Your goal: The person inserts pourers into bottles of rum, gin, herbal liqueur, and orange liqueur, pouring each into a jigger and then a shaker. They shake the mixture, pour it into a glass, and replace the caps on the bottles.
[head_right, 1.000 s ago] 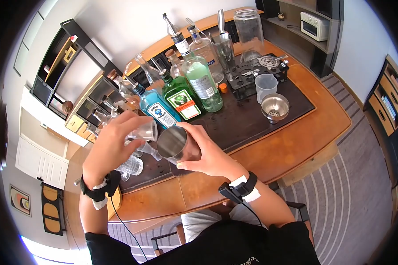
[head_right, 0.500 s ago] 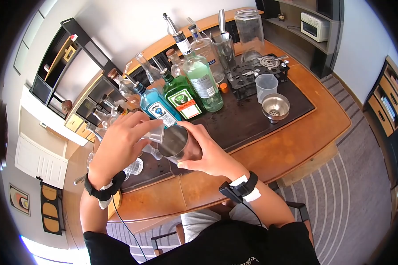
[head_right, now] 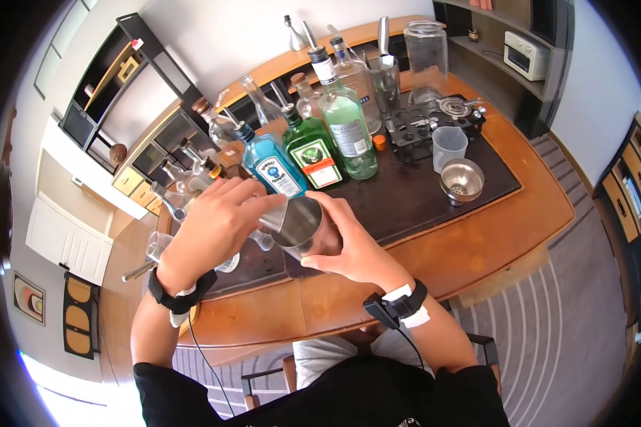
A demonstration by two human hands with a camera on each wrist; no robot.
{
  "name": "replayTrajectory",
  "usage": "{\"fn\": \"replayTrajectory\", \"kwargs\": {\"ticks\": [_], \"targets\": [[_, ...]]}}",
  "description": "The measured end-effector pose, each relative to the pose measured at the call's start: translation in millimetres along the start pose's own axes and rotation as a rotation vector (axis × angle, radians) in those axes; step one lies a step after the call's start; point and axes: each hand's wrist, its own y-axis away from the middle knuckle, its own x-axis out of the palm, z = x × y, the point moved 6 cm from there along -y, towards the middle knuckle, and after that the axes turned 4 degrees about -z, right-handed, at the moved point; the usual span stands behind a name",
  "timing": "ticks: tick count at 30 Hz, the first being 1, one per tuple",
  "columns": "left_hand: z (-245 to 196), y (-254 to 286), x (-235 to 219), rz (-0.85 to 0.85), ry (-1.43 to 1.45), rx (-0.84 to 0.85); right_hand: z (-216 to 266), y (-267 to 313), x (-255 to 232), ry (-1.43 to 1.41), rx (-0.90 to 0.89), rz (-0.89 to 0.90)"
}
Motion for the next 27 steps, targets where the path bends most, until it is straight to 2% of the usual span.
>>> {"fn": "replayTrajectory", "kwargs": {"ticks": [1, 4, 8, 11, 14, 17, 20, 23, 26, 27], "targets": [[0.3, -0.9, -3.6, -0.05, -0.042, 0.01, 0.9, -0.9, -0.2, 0.003, 0.005, 0.002], [2.3, 1.2, 1.3, -0.014, -0.07, 0.023, -1.2, -0.6, 0.2, -0.005, 0.025, 0.005], [0.3, -1.4, -16.2, -0.184, -0.135, 0.059, -1.8, -1.8, 0.1, -0.032, 0.011, -0.01], [1.9, 5.6, 7.1, -0.018, -0.068, 0.039, -0.3, -1.0, 0.9, -0.034, 0.033, 0.0], [0.5, 2.5, -3.5, -0.166, -0.156, 0.052, -2.2, -2.3, 0.7, -0.027, 0.03, 0.005], [-1.6, 5.4, 6.5, -0.013, -0.159, 0.059, -1.0, -1.5, 0.4, -0.014, 0.032, 0.015], [-1.4, 4.9, -2.2, -0.178, -0.197, 0.047, -0.6, -3.8, 0.8, -0.039, 0.018, 0.009], [-2.2, 9.6, 6.5, -0.08, -0.189, 0.047, -2.5, -1.1, 1.0, -0.039, 0.024, 0.003], [-3.8, 9.3, -0.6, -0.203, -0.213, 0.059, -1.8, -3.9, 1.0, -0.026, 0.014, 0.006], [-3.8, 10.0, 2.3, -0.178, -0.217, 0.06, -2.3, -3.8, 0.8, -0.028, 0.015, 0.007]]}}
